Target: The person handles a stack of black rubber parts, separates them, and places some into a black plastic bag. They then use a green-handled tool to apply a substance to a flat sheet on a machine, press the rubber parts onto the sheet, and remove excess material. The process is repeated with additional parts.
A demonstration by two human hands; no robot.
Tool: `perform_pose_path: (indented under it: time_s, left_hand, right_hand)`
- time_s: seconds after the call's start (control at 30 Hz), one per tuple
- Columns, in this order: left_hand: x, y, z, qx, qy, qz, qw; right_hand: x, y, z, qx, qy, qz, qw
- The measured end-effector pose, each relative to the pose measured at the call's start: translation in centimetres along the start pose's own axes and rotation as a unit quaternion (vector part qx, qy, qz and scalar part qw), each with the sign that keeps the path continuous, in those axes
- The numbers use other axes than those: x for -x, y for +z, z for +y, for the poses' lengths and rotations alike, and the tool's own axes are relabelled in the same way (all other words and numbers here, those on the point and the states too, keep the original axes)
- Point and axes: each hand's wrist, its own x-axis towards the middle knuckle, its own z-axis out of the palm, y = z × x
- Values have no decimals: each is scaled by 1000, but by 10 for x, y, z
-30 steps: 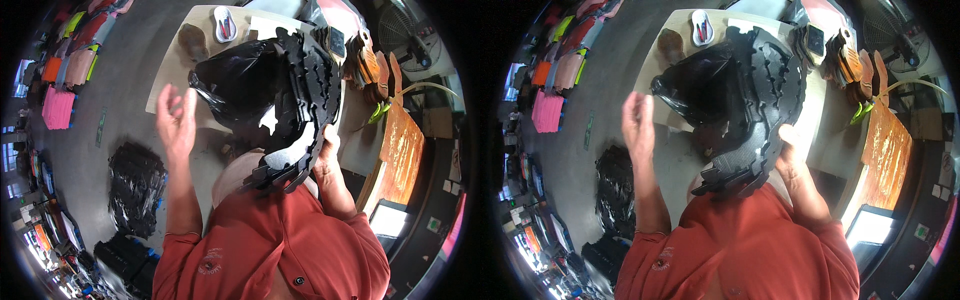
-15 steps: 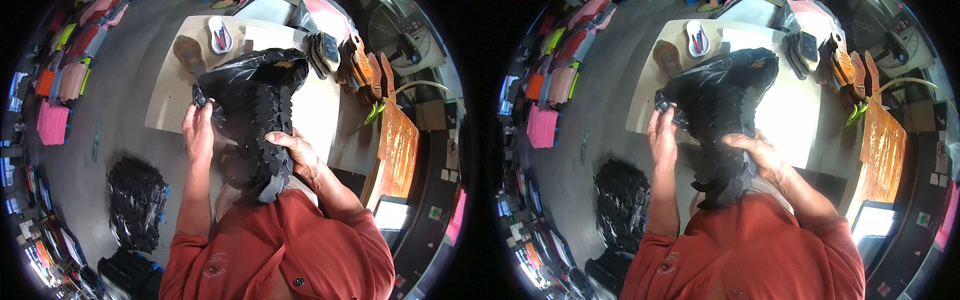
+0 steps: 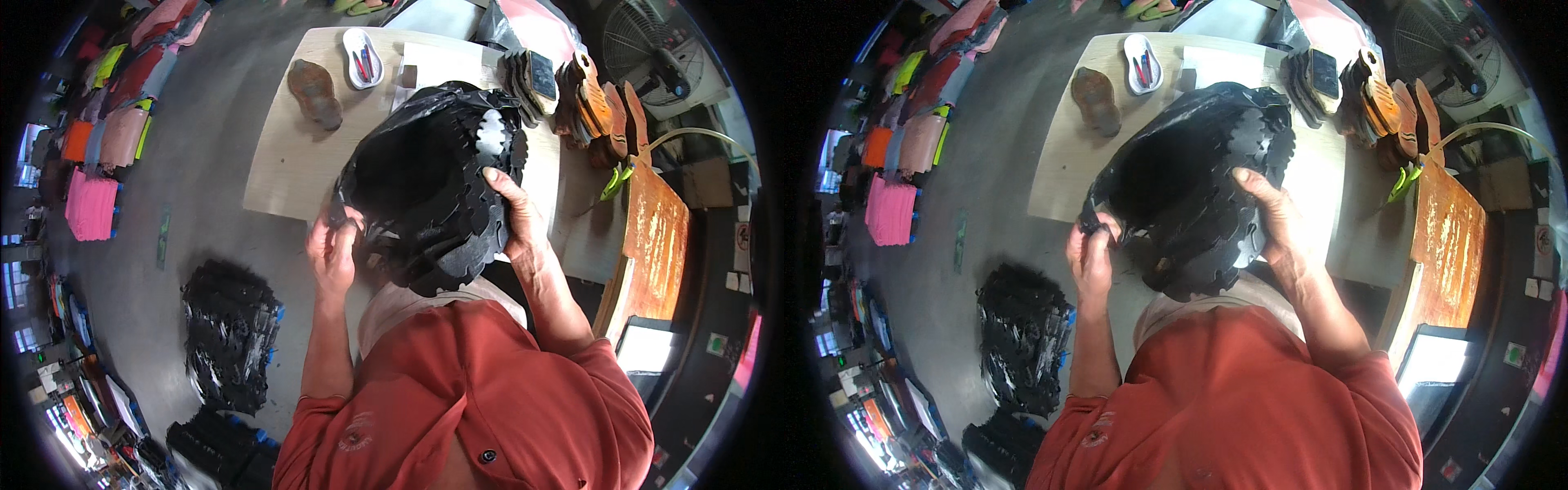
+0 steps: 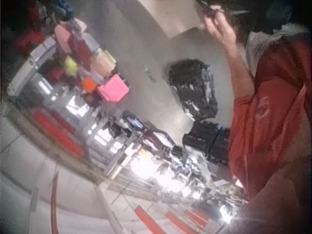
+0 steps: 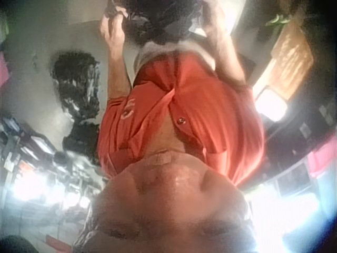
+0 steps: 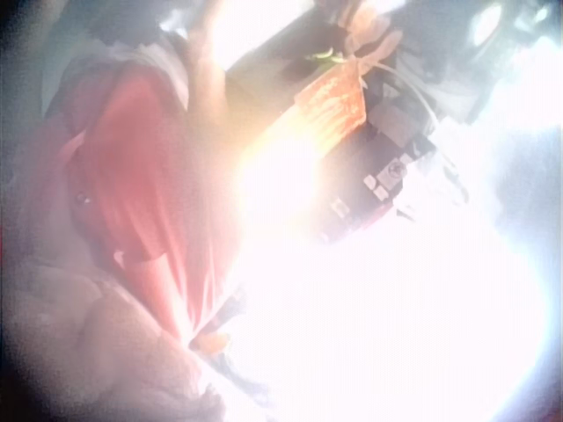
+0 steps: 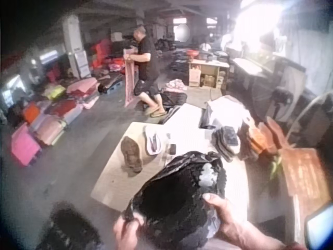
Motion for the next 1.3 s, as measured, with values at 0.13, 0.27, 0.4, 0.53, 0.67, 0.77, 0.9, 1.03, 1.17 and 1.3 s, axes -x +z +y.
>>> perform_pose_path:
  time_s: [0.13, 0.27, 0.4, 0.53, 0.67, 0.77, 0.9, 1.03, 1.17, 1.3]
  left_hand:
    - [15, 1, 16, -43, -94, -95, 990]
    - [34, 12, 32, 42, -136, -168, 975]
    - [37, 18, 22, -64, -113, -250, 959]
    - [42, 22, 14, -162, -88, -228, 956]
    - [38, 30, 31, 288, -181, -184, 922]
    - [18, 40, 47, 379, -70, -81, 919]
    - [5, 49, 59, 178, -35, -53, 982]
    - [20, 75, 40, 0, 104, -212, 972]
    - [38, 87, 17, -59, 40, -270, 960]
    - [39, 94, 23, 52, -95, -285, 952]
  right_hand:
    - [-26, -2, -2, -29, -2, -13, 999]
    - [-56, -3, 6, -35, 6, 12, 999]
    - [-71, -1, -8, -64, -31, -8, 997]
    - [-76, 5, -27, -117, -45, -118, 985]
    - [-94, 10, -6, -131, -58, -86, 986]
    - [-107, 4, 29, -97, -68, -38, 992]
    - [-119, -10, 64, 55, -182, 37, 981]
    - [-123, -16, 50, -42, -38, 3, 998]
    - [-120, -5, 14, -124, -25, -92, 988]
    - [-129, 14, 13, -153, -53, -117, 980]
